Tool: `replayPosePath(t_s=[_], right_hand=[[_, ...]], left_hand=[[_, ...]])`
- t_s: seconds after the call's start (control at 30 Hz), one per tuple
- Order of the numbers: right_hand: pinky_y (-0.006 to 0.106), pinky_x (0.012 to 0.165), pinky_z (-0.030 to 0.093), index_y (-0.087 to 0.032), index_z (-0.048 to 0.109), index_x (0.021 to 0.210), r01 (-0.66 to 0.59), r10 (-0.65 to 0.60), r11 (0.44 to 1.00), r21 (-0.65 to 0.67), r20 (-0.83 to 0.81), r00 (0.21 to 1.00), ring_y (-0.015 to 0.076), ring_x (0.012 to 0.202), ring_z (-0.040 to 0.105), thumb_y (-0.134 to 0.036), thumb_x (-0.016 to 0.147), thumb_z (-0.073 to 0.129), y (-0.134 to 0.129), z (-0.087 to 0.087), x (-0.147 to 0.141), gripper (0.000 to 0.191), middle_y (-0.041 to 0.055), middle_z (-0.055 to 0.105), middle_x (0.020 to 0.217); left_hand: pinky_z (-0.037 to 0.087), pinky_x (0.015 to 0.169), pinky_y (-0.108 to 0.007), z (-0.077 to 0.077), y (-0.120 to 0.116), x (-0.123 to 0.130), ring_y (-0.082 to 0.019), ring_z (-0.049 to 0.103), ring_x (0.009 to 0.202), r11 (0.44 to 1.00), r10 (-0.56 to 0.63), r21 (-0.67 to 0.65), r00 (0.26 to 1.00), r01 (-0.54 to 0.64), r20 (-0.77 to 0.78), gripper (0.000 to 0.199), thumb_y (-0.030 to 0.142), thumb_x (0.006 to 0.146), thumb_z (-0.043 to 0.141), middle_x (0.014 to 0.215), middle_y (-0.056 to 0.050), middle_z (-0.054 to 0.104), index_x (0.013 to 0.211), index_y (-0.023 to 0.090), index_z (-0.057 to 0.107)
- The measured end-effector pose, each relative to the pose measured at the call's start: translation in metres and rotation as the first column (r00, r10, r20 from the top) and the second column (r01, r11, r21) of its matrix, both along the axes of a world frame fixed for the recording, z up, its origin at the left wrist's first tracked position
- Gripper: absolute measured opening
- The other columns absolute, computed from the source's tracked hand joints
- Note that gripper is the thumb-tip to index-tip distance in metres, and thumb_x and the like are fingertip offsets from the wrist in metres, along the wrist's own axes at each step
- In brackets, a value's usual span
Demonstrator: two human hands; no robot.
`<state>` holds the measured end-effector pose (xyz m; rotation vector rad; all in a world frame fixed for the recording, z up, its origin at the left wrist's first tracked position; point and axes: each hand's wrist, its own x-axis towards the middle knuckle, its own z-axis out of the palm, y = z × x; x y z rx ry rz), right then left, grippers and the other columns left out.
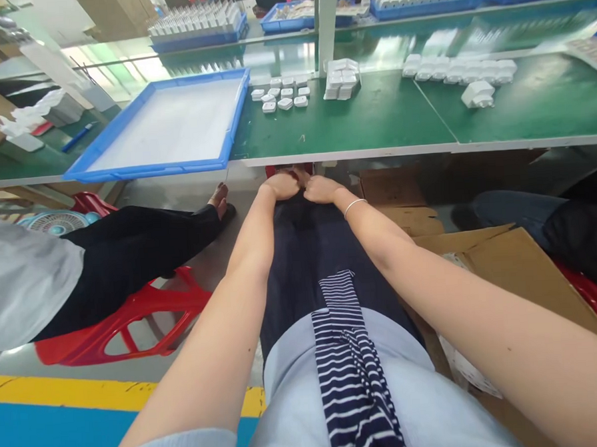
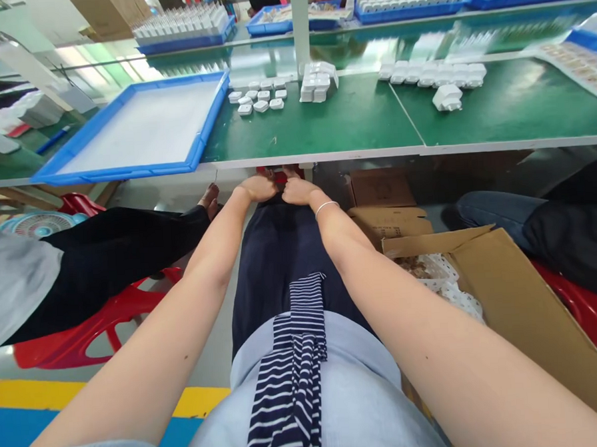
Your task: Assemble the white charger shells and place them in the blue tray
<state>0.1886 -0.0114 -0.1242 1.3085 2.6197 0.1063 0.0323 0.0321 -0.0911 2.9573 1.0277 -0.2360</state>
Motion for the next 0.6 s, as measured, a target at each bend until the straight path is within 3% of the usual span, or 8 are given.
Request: replayPosePath(t_s=[0.1,0.23,0.33,0.6], right_hand=[[0.047,0.095,0.051,-0.015,0.060,0.123,0.177,-0.178,0.984,-0.016,-0.051,0.983,0.0245,0.113,0.061,-0.033,0.095,0.060,-0.014,-0.002,-0.020,0.033,0.0104,0.061,0.127],[0.048,0.094,0.052,-0.017,0.056,0.129,0.460,-0.464,0.885,-0.067,-0.074,0.883,0.0250,0.113,0.060,-0.033,0.095,0.059,-0.049,-0.021,-0.055,0.037,0.0109,0.058,0.131],[0.047,0.093,0.053,-0.016,0.058,0.126,0.522,-0.542,0.836,-0.171,-0.102,0.834,0.0242,0.111,0.061,-0.033,0.095,0.060,-0.061,-0.040,-0.072,0.035,0.0103,0.059,0.128],[0.045,0.091,0.054,-0.016,0.059,0.124,0.524,-0.616,0.773,-0.358,-0.225,0.755,0.0231,0.108,0.063,-0.033,0.095,0.060,-0.041,-0.058,-0.075,0.033,0.0098,0.061,0.125]], left_hand=[[0.055,0.090,-0.044,-0.007,-0.016,0.002,-0.023,0.063,0.106,0.980,0.197,-0.031,0.980,-0.198,-0.025,0.035,0.034,0.093,0.060,0.122,-0.010,0.062,0.122,0.015,0.058],[0.055,0.090,-0.045,-0.035,-0.069,0.012,-0.023,0.063,0.107,0.913,0.404,-0.058,0.915,-0.404,-0.003,0.037,0.034,0.093,0.059,0.125,-0.011,0.060,0.124,0.015,0.056],[0.056,0.089,-0.044,-0.058,-0.094,0.003,-0.022,0.063,0.106,0.881,0.458,-0.123,0.889,-0.456,-0.013,0.035,0.034,0.093,0.059,0.123,-0.011,0.061,0.123,0.015,0.057],[0.056,0.089,-0.044,-0.084,-0.073,-0.016,-0.022,0.063,0.106,0.831,0.511,-0.257,0.859,-0.493,0.006,0.034,0.035,0.093,0.059,0.123,-0.010,0.061,0.122,0.016,0.058]])
